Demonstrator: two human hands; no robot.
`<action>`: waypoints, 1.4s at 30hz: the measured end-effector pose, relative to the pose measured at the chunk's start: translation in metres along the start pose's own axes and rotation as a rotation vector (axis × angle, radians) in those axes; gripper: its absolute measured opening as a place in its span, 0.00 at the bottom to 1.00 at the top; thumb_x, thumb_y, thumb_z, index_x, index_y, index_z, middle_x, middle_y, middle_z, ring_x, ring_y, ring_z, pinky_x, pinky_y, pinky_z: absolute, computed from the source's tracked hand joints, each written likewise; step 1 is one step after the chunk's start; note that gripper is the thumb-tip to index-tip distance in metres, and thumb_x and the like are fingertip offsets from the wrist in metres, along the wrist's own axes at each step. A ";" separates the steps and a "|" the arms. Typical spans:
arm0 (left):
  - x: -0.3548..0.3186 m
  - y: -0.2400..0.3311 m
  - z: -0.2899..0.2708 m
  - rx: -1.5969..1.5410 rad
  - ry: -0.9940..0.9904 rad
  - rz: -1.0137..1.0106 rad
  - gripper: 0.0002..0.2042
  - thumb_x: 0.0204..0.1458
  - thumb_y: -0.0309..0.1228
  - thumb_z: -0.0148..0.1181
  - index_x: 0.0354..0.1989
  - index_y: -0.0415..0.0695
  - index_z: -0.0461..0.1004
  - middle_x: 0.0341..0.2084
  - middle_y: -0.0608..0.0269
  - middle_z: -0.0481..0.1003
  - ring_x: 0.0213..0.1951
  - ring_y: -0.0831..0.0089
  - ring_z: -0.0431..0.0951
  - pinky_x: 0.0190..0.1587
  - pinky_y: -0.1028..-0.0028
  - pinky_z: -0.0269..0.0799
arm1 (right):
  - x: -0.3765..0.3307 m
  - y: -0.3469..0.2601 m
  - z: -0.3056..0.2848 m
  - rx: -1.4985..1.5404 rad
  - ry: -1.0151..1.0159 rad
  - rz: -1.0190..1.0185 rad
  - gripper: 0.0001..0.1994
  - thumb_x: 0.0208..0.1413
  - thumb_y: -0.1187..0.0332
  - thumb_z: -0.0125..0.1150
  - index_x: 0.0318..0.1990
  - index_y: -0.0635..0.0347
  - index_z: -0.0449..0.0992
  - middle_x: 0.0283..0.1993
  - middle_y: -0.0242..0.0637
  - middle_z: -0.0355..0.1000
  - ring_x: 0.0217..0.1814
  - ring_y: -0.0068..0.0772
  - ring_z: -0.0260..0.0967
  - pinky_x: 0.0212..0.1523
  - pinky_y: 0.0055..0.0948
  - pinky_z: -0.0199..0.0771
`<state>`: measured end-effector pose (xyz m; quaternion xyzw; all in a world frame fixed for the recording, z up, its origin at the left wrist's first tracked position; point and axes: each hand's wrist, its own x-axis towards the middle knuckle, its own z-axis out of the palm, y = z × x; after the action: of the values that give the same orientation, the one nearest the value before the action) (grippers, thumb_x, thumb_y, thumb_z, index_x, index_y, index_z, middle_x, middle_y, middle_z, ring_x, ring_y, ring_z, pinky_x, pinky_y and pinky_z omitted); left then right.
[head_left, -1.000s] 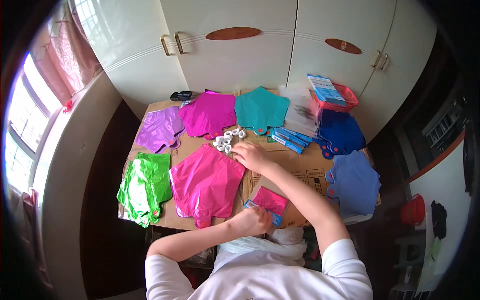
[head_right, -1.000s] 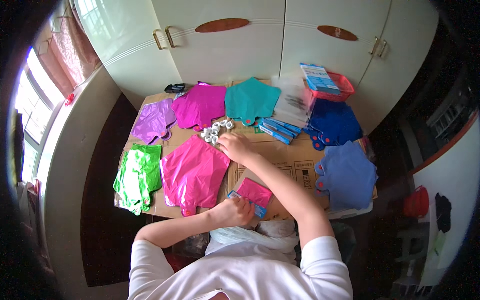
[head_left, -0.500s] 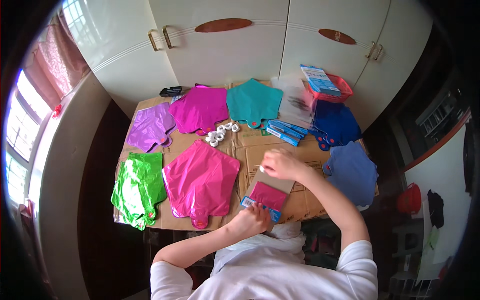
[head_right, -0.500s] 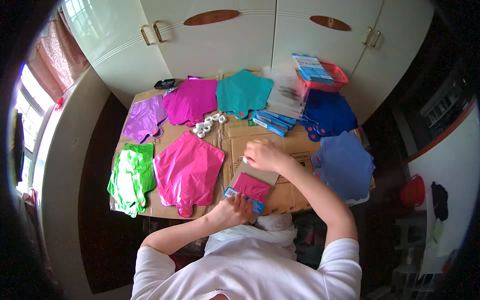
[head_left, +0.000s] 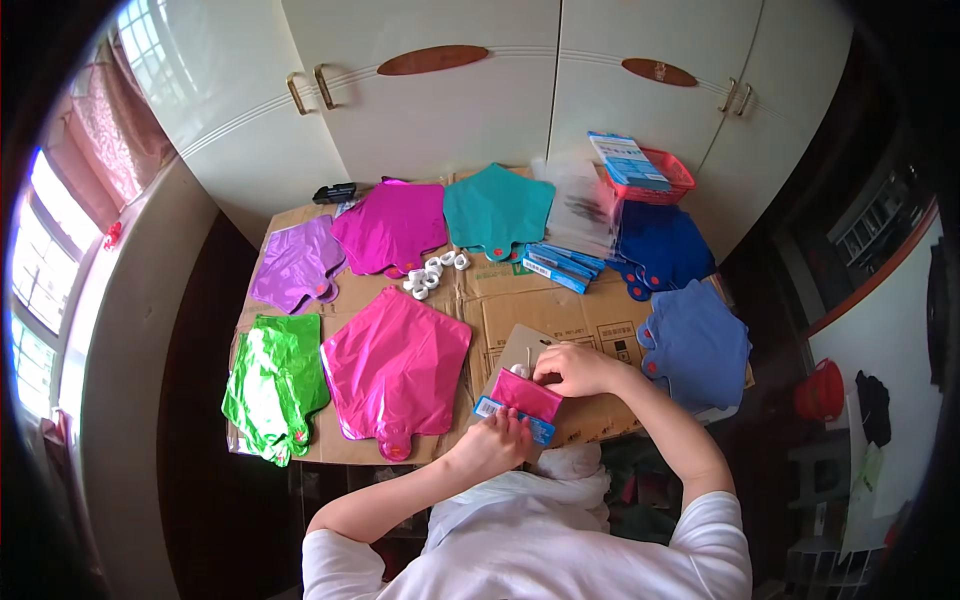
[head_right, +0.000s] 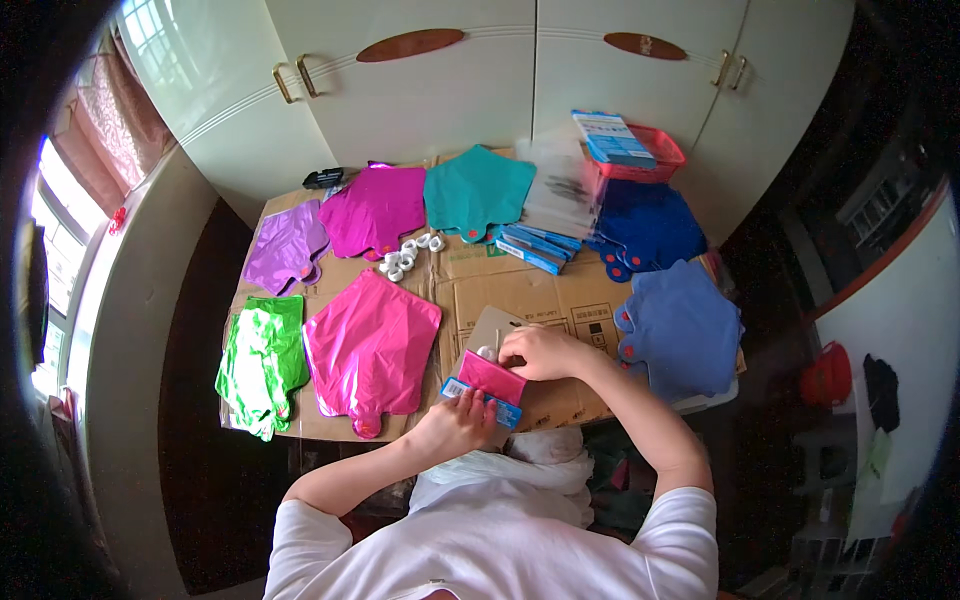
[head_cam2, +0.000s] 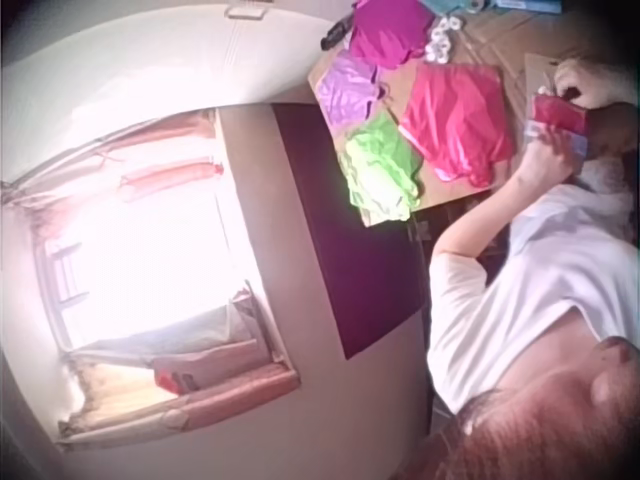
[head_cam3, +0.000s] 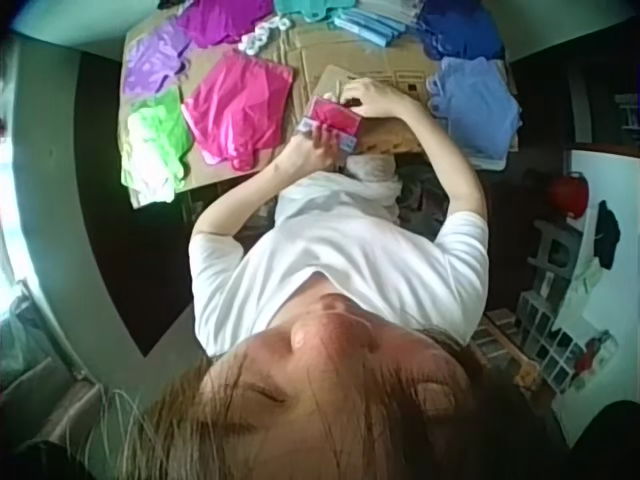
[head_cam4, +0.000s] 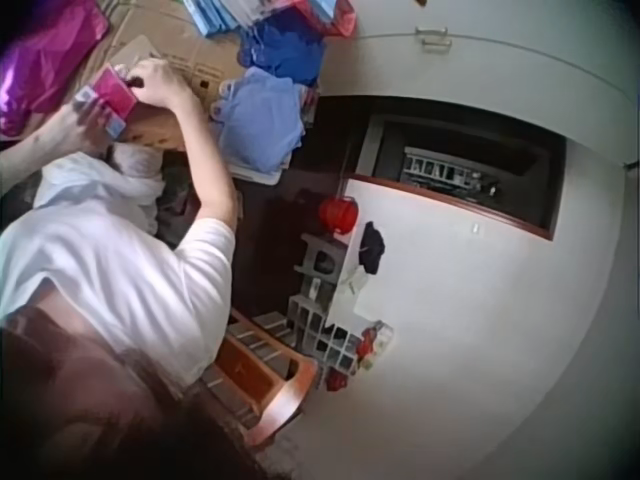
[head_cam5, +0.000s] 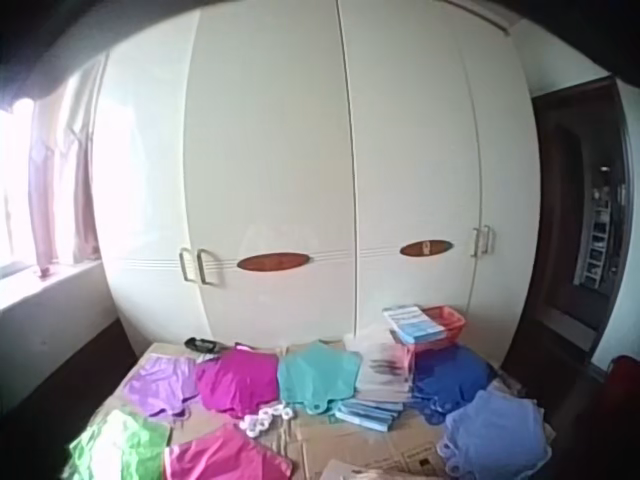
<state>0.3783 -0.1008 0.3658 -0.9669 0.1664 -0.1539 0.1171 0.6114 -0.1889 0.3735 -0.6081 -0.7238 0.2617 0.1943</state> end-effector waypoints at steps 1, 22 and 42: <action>0.000 0.000 0.000 0.000 -0.003 -0.004 0.15 0.42 0.28 0.54 0.39 0.33 0.72 0.34 0.42 0.76 0.37 0.56 0.80 0.32 0.69 0.79 | 0.002 -0.008 -0.006 0.033 -0.059 0.099 0.16 0.43 0.64 0.67 0.38 0.59 0.72 0.44 0.40 0.69 0.47 0.41 0.69 0.47 0.37 0.69; 0.001 0.002 -0.001 0.008 -0.015 -0.014 0.15 0.42 0.29 0.55 0.39 0.34 0.73 0.33 0.46 0.76 0.38 0.58 0.79 0.33 0.69 0.78 | 0.006 -0.002 0.017 0.608 0.044 0.256 0.08 0.49 0.73 0.60 0.37 0.66 0.77 0.34 0.33 0.75 0.33 0.20 0.71 0.37 0.24 0.72; 0.012 -0.001 -0.014 -0.102 -0.133 -0.062 0.13 0.40 0.32 0.56 0.36 0.42 0.72 0.29 0.59 0.73 0.34 0.68 0.75 0.31 0.72 0.75 | 0.058 -0.017 0.049 -0.457 0.564 -0.022 0.20 0.54 0.63 0.56 0.55 0.51 0.67 0.59 0.38 0.60 0.63 0.40 0.54 0.64 0.47 0.51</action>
<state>0.3843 -0.1068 0.3817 -0.9844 0.1361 -0.0842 0.0738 0.5576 -0.1407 0.3430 -0.6762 -0.6882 -0.0871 0.2480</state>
